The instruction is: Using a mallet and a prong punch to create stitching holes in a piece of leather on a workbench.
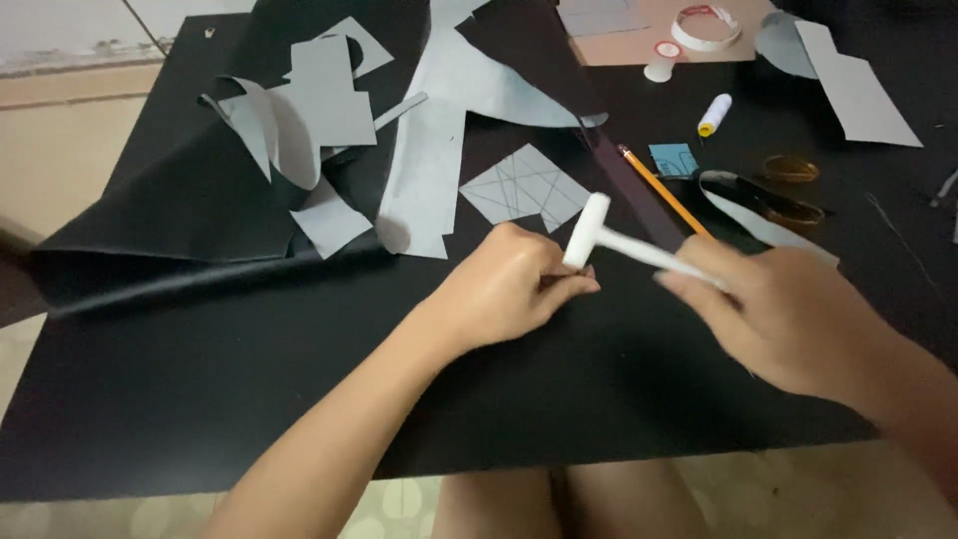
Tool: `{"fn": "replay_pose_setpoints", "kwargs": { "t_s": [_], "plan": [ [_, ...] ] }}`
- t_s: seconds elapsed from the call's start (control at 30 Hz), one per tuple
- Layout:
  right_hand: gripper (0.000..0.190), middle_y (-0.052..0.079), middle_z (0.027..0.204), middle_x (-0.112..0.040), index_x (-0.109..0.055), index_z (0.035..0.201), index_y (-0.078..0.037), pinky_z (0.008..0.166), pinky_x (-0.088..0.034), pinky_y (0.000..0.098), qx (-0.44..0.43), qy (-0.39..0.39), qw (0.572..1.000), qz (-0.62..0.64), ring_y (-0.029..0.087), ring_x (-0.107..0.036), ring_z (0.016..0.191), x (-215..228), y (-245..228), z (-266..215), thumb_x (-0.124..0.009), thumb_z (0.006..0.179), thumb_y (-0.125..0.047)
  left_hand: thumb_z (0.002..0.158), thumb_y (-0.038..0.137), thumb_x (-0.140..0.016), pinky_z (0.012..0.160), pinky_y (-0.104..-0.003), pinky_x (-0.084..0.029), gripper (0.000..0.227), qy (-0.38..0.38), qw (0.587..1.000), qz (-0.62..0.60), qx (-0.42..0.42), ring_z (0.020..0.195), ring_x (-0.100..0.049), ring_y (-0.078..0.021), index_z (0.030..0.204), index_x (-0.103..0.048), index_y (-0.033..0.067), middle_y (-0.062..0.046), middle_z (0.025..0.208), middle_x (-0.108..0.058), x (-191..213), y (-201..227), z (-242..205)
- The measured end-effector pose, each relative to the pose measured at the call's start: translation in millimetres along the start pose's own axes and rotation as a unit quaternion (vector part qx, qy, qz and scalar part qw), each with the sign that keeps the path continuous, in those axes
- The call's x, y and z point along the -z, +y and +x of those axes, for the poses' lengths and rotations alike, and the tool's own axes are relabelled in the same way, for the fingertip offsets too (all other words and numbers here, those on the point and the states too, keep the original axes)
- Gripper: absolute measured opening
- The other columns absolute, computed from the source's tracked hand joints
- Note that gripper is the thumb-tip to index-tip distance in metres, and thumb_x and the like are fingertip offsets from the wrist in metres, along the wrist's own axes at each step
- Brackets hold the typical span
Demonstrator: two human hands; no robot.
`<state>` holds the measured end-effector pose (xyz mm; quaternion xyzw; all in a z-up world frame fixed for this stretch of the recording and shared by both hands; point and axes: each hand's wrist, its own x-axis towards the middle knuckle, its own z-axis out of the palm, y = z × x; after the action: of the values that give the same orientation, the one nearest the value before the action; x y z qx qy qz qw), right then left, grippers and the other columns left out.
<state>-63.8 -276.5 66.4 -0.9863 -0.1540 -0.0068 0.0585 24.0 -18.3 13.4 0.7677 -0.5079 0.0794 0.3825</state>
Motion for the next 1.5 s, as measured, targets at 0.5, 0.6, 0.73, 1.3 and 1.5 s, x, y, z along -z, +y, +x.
{"fn": "replay_pose_setpoints", "kwargs": {
  "t_s": [0.5,0.6,0.73,1.3,1.5],
  "plan": [
    [0.024,0.005,0.058,-0.054,-0.057,0.093,-0.012,0.051,-0.038,0.0426,-0.049,0.126,0.976,0.171,0.027,-0.056,0.05,-66.6,-21.8,126.6,-0.051,0.108,-0.03,0.104,0.012,-0.063,0.038,-0.05,-0.04,0.023,0.005,0.996,0.09,0.023,0.047,-0.049,-0.0391,0.083,-0.055,0.0042,-0.01,0.068,-0.048,-34.1,38.5,-10.4],
    [0.02,0.004,0.061,-0.056,-0.06,0.101,-0.012,0.047,-0.041,0.039,-0.044,0.151,0.973,0.166,0.024,-0.057,0.05,-74.8,-22.1,131.0,-0.051,0.109,-0.028,0.103,0.006,-0.064,0.037,-0.042,-0.037,0.017,0.002,0.998,0.06,0.009,0.044,-0.043,-0.0298,0.088,-0.06,0.0,-0.01,0.067,-0.046,-31.3,36.3,-12.0],
    [0.021,0.002,0.059,-0.055,-0.063,0.102,-0.012,0.046,-0.038,0.0365,-0.054,0.162,0.965,0.197,0.019,-0.051,0.046,-74.5,-19.0,129.7,-0.051,0.109,-0.028,0.105,0.009,-0.06,0.04,-0.041,-0.042,0.012,-0.026,0.999,0.03,0.024,0.048,-0.05,-0.0301,0.105,-0.066,-0.0016,-0.011,0.072,-0.053,-29.8,35.1,-11.6],
    [0.026,0.0,0.064,-0.061,-0.065,0.11,-0.017,0.047,-0.045,0.033,-0.137,0.057,0.97,0.192,0.016,-0.058,0.05,-71.3,-15.4,140.5,-0.05,0.107,-0.037,0.112,0.007,-0.061,0.075,-0.042,-0.057,0.025,-0.031,0.996,0.055,-0.069,0.104,-0.07,-0.0499,0.11,-0.069,-0.017,-0.04,0.11,-0.069,-53.8,48.6,-19.1],
    [0.026,-0.002,0.06,-0.056,-0.065,0.107,-0.018,0.046,-0.04,0.0355,-0.117,0.067,0.975,0.178,0.016,-0.054,0.047,-74.3,-12.5,140.4,-0.048,0.107,-0.038,0.111,0.013,-0.062,0.075,-0.042,-0.059,0.024,-0.078,0.981,0.166,-0.068,0.111,-0.071,-0.0484,0.105,-0.071,-0.009,-0.04,0.117,-0.07,-67.6,49.7,-24.5]
  ]
}}
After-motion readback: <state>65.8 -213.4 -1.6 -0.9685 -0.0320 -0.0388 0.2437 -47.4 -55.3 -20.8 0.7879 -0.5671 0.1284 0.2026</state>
